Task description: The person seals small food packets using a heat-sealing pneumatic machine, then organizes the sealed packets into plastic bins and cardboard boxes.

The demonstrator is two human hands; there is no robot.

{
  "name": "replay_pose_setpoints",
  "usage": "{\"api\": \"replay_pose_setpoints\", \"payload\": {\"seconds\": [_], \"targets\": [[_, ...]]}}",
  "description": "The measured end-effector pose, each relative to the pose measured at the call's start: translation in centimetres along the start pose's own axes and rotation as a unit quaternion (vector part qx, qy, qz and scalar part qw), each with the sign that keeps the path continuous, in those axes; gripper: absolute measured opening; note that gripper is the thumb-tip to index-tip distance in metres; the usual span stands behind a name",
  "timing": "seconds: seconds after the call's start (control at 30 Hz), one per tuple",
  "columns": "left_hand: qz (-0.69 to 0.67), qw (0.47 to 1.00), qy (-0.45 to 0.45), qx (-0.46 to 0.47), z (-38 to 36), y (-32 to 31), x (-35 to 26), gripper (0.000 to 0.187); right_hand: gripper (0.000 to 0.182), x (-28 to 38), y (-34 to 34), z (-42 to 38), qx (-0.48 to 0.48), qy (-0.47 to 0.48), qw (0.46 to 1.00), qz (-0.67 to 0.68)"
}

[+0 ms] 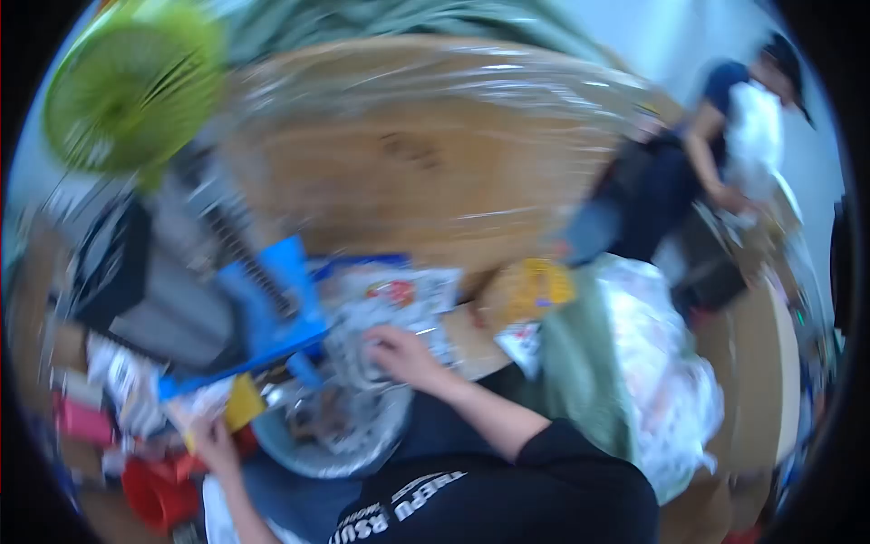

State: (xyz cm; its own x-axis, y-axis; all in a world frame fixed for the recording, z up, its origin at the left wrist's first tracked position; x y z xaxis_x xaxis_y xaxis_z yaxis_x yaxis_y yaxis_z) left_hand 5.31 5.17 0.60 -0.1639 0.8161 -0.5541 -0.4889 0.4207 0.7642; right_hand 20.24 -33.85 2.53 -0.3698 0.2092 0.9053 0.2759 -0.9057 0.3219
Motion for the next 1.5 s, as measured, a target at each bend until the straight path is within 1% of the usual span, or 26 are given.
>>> {"api": "replay_pose_setpoints", "payload": {"seconds": [0.03, 0.07, 0.1, 0.13, 0.17, 0.27, 0.33, 0.4, 0.47, 0.5, 0.53, 0.57, 0.67, 0.73, 0.83, 0.9, 1.03, 1.1, 1.17, 1.2, 1.27, 1.3, 1.33, 1.43, 1.47, 1.5], "targets": [[-0.088, 0.994, 0.052, -0.024, -1.0, 0.0, -1.7, 0.009, 0.024, 0.7, -0.2, -0.3, 0.061, -0.058, 0.996, 0.028], [-0.127, 0.990, 0.056, -0.018, -1.9, 0.4, -5.2, 0.011, 0.025, 1.8, -0.6, -0.8, 0.114, -0.110, 0.985, 0.072], [-0.103, 0.994, -0.005, -0.025, -3.0, 0.2, -7.3, 0.016, 0.024, 2.9, -0.9, -1.2, 0.131, -0.042, 0.990, 0.042], [-0.095, 0.995, -0.007, 0.024, -3.8, -0.2, -9.3, 0.022, 0.024, 3.4, -1.4, -1.2, 0.174, -0.036, 0.984, 0.023], [-0.120, 0.992, -0.044, 0.008, -4.0, -0.1, -12.2, 0.019, 0.023, 4.7, -1.9, -0.8, 0.212, -0.027, 0.977, 0.002], [-0.180, 0.974, -0.025, 0.132, -3.9, -1.1, -14.5, 0.015, 0.021, 10.3, -3.2, 1.4, 0.297, 0.082, 0.951, -0.034], [-0.238, 0.949, 0.001, 0.207, -3.9, -1.3, -15.7, 0.012, 0.020, 12.0, -4.2, 2.0, 0.336, 0.107, 0.935, -0.039], [-0.282, 0.934, 0.010, 0.220, -4.6, -2.1, -15.4, 0.011, 0.019, 11.6, -4.9, 1.9, 0.331, 0.122, 0.934, -0.049], [-0.326, 0.917, 0.023, 0.228, -5.8, -3.3, -14.6, 0.011, 0.018, 10.1, -5.3, 1.2, 0.299, 0.059, 0.952, -0.002], [-0.381, 0.882, 0.100, 0.257, -6.8, -4.6, -13.8, 0.014, 0.018, 8.9, -6.1, 0.2, 0.304, 0.059, 0.951, 0.000], [-0.432, 0.837, 0.177, 0.284, -7.9, -5.6, -13.3, 0.017, 0.019, 7.0, -6.4, -0.7, 0.264, -0.004, 0.962, 0.072], [-0.476, 0.807, 0.204, 0.283, -8.4, -6.0, -13.5, 0.020, 0.021, 5.5, -6.6, -1.2, 0.220, -0.068, 0.962, 0.144], [-0.459, 0.775, 0.274, 0.338, -9.2, -6.7, -14.0, 0.020, 0.028, 3.9, -6.6, -1.4, 0.255, -0.133, 0.945, 0.154], [-0.471, 0.767, 0.277, 0.336, -9.2, -7.4, -14.0, 0.020, 0.031, 4.0, -6.7, -1.0, 0.225, -0.140, 0.946, 0.186], [-0.597, 0.723, 0.293, 0.190, -7.8, -7.7, -12.6, 0.018, 0.036, 4.0, -5.7, -0.2, 0.189, -0.155, 0.951, 0.190], [-0.631, 0.691, 0.314, 0.162, -6.4, -7.6, -11.9, 0.016, 0.036, 3.2, -4.5, 0.1, 0.194, -0.152, 0.961, 0.127], [-0.634, 0.687, 0.330, 0.132, -4.5, -9.0, -10.6, 0.015, 0.030, 3.2, -0.7, -0.2, 0.262, -0.150, 0.951, 0.069], [-0.639, 0.686, 0.326, 0.121, -4.4, -9.1, -10.5, 0.014, 0.028, 3.6, 2.9, -0.8, 0.251, -0.222, 0.940, 0.063], [-0.646, 0.681, 0.324, 0.119, -4.6, -9.7, -10.2, 0.014, 0.034, 4.4, 6.7, -0.3, 0.202, -0.135, 0.949, -0.200], [-0.639, 0.690, 0.315, 0.124, -4.8, -10.0, -9.7, 0.014, 0.044, 4.9, 7.3, -0.2, 0.181, -0.156, 0.926, -0.292], [-0.635, 0.692, 0.315, 0.133, -4.8, -9.9, -9.8, 0.014, 0.047, 3.2, 6.9, -1.0, 0.127, -0.065, 0.900, -0.412], [-0.631, 0.700, 0.309, 0.132, -4.8, -10.1, -9.7, 0.015, 0.046, 3.1, 5.9, -1.5, 0.126, -0.102, 0.888, -0.431], [-0.626, 0.708, 0.302, 0.127, -4.8, -10.1, -9.5, 0.015, 0.044, 2.5, 4.8, -1.7, 0.108, -0.082, 0.909, -0.393], [-0.546, 0.763, 0.278, 0.208, -3.7, -8.3, -9.0, 0.016, 0.036, 2.2, 1.2, -1.7, 0.101, -0.089, 0.930, -0.342], [-0.391, 0.847, 0.269, 0.241, -2.5, -6.3, -8.1, 0.016, 0.033, 1.2, 0.5, -1.5, 0.089, -0.071, 0.939, -0.325], [-0.338, 0.895, 0.242, 0.162, -0.8, -3.7, -7.9, 0.016, 0.029, 0.8, 0.2, -1.1, 0.075, -0.052, 0.947, -0.309]]}}
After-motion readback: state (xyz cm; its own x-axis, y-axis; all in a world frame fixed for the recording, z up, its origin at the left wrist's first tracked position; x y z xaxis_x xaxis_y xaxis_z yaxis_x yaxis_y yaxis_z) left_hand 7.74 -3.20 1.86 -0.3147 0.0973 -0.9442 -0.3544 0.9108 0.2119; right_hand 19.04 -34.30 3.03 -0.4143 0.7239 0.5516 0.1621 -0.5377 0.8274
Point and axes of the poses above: each hand's wrist, its own z-axis towards the middle knuckle, its own y-axis out of the back of the hand, x = y × z, the point moved 6 cm from there along z, towards the middle knuckle, and after that the axes turned 4 degrees about x, right-handed, at the moved point
